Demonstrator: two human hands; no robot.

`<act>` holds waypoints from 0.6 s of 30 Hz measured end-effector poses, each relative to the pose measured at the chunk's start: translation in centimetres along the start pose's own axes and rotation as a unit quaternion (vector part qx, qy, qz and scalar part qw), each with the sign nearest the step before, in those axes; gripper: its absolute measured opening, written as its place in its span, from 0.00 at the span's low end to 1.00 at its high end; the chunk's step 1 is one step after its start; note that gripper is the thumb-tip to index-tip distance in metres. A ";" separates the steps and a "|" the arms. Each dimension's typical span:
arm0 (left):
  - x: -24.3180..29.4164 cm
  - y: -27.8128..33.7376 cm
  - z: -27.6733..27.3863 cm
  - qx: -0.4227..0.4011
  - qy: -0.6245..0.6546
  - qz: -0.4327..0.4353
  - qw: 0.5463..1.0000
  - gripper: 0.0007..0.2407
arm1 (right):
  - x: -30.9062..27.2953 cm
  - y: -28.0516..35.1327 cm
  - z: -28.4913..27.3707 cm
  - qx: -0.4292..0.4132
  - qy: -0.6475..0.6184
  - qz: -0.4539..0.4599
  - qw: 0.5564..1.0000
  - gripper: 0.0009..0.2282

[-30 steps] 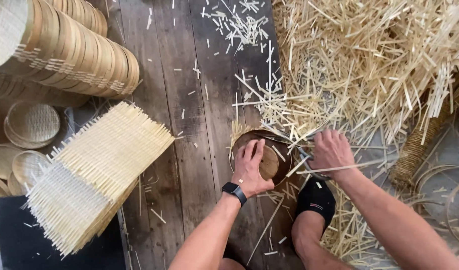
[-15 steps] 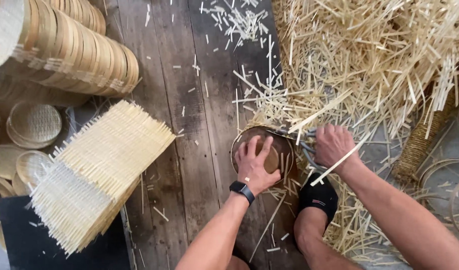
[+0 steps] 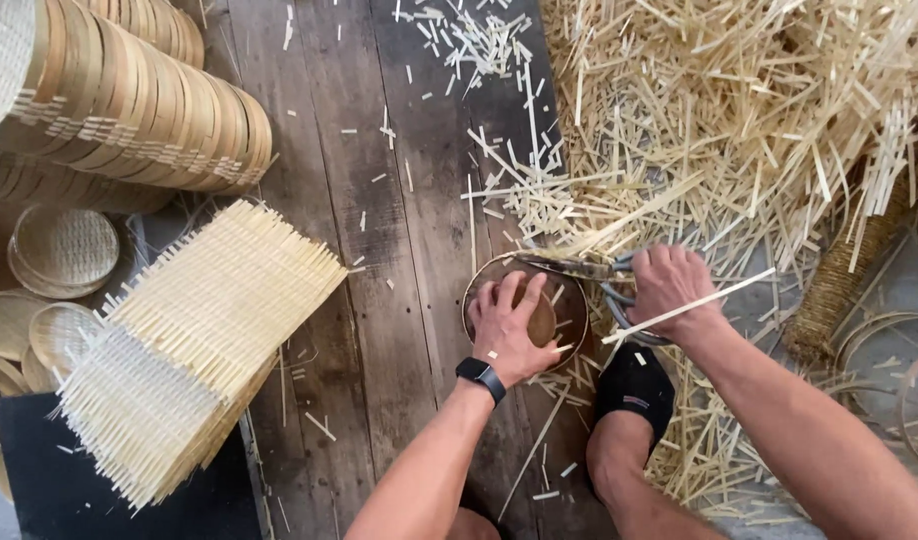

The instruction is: Trimming and fitting woven bamboo mats into circular frames to assemble trays.

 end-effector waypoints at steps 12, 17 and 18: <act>0.1 -0.3 -0.2 -0.067 0.009 -0.045 0.997 0.42 | 1.1 1.1 -3.0 0.044 0.002 -0.019 0.999 0.29; -0.7 -0.6 -1.9 -0.107 -0.017 0.014 0.994 0.39 | 1.6 -0.3 3.2 -0.023 -0.014 -0.016 1.000 0.17; -1.0 -0.7 -2.1 -0.131 -0.028 0.036 0.990 0.38 | 1.9 -0.4 4.2 -0.023 -0.029 -0.013 0.999 0.13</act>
Point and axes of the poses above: each hand's wrist, its own y-axis away from the middle knuckle, its own z-axis out of the palm, x = y × z, the point moved 1 cm from there along -y, towards the middle knuckle, and after that the axes turned 15 degrees about y, right-handed, at the moved point
